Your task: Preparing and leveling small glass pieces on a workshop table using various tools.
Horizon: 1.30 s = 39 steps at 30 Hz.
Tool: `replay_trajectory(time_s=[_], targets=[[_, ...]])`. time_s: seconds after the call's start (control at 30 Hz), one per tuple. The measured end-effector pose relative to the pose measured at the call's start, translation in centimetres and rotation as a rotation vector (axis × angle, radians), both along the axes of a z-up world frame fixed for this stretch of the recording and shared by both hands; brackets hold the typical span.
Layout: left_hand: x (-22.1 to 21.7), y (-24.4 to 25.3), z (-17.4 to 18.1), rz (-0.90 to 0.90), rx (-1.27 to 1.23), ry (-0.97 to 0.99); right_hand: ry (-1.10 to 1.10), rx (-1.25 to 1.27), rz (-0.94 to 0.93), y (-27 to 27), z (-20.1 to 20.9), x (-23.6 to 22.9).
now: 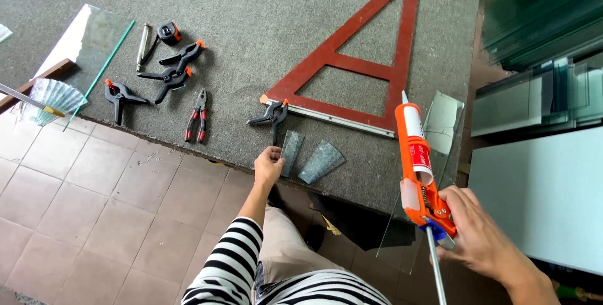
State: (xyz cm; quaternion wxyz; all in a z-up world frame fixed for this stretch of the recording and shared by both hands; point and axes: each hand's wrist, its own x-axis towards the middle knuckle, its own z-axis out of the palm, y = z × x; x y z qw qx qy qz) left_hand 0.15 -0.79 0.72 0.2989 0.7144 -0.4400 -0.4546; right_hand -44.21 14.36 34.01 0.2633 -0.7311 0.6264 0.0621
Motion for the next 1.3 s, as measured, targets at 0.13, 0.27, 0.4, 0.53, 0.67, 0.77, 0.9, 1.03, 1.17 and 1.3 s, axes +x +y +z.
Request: replay_trajectory(time_s=[0.13, 0.27, 0.4, 0.53, 0.67, 0.77, 0.9, 1.03, 1.17, 1.3], targets=[[0.4, -0.7, 0.2, -0.064, 0.108, -0.061, -0.062, 0.074, 0.002, -3.7, 0.2, 2.4], [1.5, -0.5, 2.4, 0.024, 0.278, 0.108, -0.141, -0.042, 0.158, -9.0, -1.6, 6.5], [5.6, 2.2, 1.8, -0.034, 0.244, 0.202, -0.142, -0.398, 0.392, -19.8, -8.3, 12.6], [9.6, 5.1, 4.3, 0.129, 0.288, 0.405, -0.201, -0.581, 0.433, -31.8, -15.9, 20.8], [13.7, 7.6, 6.5, 0.194, 0.344, 0.422, -0.095, -0.429, 0.352, -41.6, -20.2, 29.4], [15.6, 7.7, 9.4, 0.308, 0.452, 0.425, -0.012, -0.441, 0.295, -47.5, -24.5, 33.5], [17.4, 8.7, 7.5, 0.439, 0.398, 0.575, 0.069, -0.468, 0.238, -50.5, -28.7, 36.3], [15.6, 4.8, 9.7, 0.281, 0.394, 0.573, -0.163, -0.375, 0.124, -46.5, -24.8, 34.4], [10.5, -0.6, 13.0, 0.06, 0.463, 0.628, -0.625, -0.139, -0.428, -35.5, -17.8, 28.3], [4.3, -3.5, 11.4, -0.137, 0.383, 0.569, -0.578, 0.073, -0.829, -21.2, -19.3, 20.7]])
